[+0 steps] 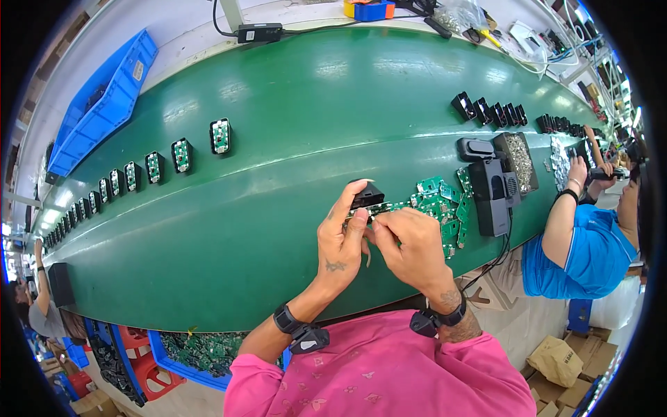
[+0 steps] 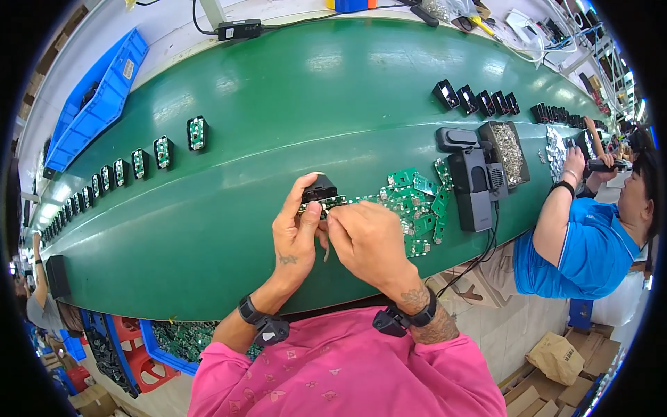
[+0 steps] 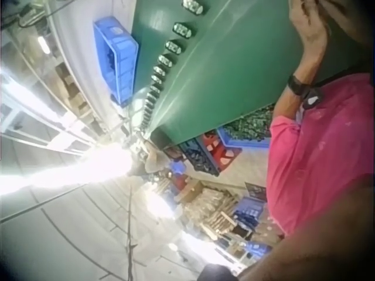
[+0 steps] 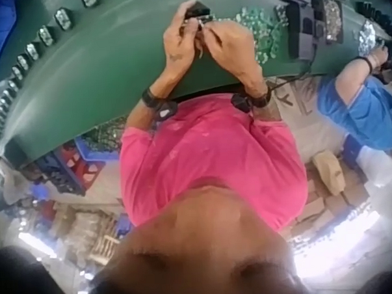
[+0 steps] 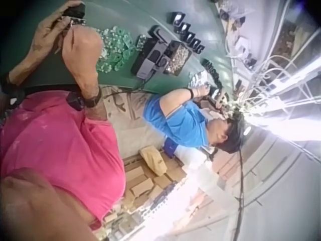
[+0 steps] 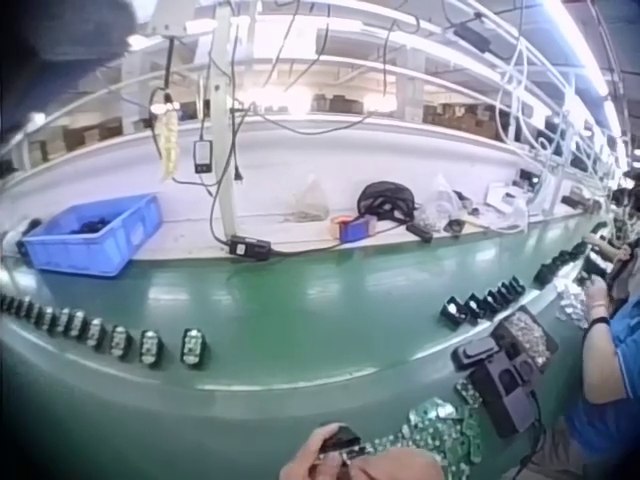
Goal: The person picks up a black plastic housing and a circuit board, fits the board into the housing by hand, and places the assembled unit onto the conveyor belt. This process is repeated multiple times while occasionally moving other circuit boards aside.
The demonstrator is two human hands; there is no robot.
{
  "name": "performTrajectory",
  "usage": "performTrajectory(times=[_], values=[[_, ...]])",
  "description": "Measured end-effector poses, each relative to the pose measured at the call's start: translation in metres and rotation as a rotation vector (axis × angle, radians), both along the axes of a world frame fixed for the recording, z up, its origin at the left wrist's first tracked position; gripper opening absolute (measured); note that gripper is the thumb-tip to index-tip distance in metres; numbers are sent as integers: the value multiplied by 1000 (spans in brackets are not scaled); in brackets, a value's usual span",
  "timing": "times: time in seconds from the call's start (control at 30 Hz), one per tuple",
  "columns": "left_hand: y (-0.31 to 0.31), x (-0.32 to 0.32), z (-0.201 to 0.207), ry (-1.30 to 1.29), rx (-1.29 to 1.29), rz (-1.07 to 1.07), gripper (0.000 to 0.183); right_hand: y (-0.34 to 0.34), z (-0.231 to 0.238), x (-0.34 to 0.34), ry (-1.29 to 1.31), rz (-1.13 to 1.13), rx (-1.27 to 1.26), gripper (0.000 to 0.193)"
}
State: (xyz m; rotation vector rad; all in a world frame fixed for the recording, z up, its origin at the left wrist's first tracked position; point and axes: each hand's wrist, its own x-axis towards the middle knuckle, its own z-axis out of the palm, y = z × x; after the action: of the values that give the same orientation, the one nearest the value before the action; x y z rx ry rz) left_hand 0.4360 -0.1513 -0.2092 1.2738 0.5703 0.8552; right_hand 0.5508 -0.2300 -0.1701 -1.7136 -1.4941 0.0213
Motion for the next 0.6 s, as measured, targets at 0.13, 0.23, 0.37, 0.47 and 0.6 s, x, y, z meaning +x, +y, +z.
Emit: performTrajectory(times=[0.13, 0.23, 0.37, 0.47, 0.6], values=[[0, 2, 3, 17, 42, -34, 38, 1, 8, 9, -12, 81, -58, 5], [0, 2, 0, -9, 65, -39, 38, 0, 7, 12, -12, 81, -72, 6], [0, 3, -3, 5, 117, -56, 38, -1, 6, 16, 28, 105, -144, 9], [-1, 3, -3, 20, 137, -45, 37, -1, 7, 16, 117, 106, -197, 11], [-2, 6, -3, 29, 157, -40, 37, -1, 10, 19, 149, 130, -166, 12]])
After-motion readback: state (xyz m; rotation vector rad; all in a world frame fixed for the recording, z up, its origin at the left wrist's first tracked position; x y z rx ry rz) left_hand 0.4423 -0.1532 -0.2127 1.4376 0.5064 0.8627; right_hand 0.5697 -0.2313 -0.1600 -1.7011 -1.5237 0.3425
